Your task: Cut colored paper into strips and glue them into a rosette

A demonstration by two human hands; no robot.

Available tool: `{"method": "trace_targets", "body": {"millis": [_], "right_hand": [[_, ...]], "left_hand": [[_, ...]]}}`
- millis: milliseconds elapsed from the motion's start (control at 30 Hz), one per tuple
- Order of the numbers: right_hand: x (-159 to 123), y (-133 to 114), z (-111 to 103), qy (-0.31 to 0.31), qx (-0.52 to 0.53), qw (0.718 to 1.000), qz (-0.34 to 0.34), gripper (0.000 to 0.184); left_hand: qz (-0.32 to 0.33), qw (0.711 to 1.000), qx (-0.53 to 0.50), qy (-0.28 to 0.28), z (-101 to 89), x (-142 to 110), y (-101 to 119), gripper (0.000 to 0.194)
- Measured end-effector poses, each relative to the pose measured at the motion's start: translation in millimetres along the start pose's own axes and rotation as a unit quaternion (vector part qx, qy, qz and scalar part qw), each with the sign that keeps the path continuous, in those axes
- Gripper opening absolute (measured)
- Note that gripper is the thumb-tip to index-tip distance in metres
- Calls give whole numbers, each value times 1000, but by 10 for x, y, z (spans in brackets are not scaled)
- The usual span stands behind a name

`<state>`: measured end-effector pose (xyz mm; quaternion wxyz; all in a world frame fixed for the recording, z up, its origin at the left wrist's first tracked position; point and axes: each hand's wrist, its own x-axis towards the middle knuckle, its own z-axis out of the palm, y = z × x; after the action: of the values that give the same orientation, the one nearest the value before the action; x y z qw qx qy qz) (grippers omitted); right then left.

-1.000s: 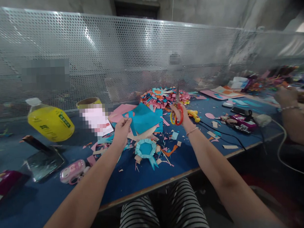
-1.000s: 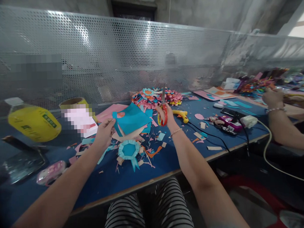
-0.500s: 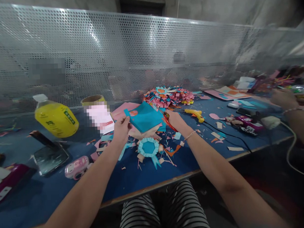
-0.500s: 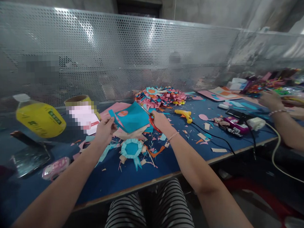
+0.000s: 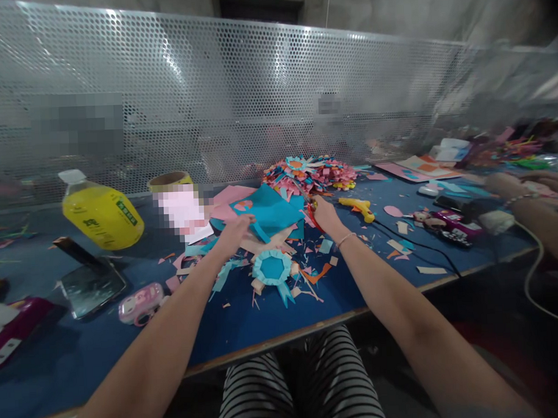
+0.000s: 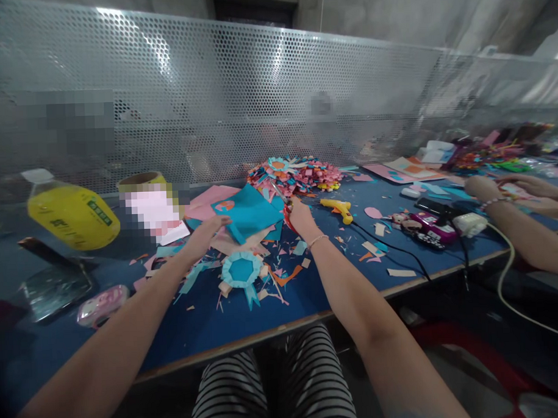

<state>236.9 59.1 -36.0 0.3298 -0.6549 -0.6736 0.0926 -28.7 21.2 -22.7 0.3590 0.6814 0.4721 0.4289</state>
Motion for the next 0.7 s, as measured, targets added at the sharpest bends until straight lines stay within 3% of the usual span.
{"method": "trace_targets", "body": {"millis": [100,167,333,467,533,600,700], "right_hand": [[8,56,-45,21,13,1000,8,33],[7,78,-71,23,22,999,5,33],[-34,-12,-62,32,72,996,-34,32],[-212,-374,5,-4,218,971,-97,37],[-368,-646,25,-48,287,947,-139,38],[-539,-918,33,-73,281,937,-196,34],[-750,-1216,67,-112,270,930,-224,32]], "left_hand": [[67,981,146,-110,45,-27,-26,50],[91,960,230,-135,71,-18,-53,50],[117,881,447,-99,101,-4,-36,45],[95,836,540,-35,143,-116,188,39],[86,827,555,-15,167,-183,298,36],[74,832,550,-3,183,-229,347,30],[64,881,469,26,190,-245,273,19]]}}
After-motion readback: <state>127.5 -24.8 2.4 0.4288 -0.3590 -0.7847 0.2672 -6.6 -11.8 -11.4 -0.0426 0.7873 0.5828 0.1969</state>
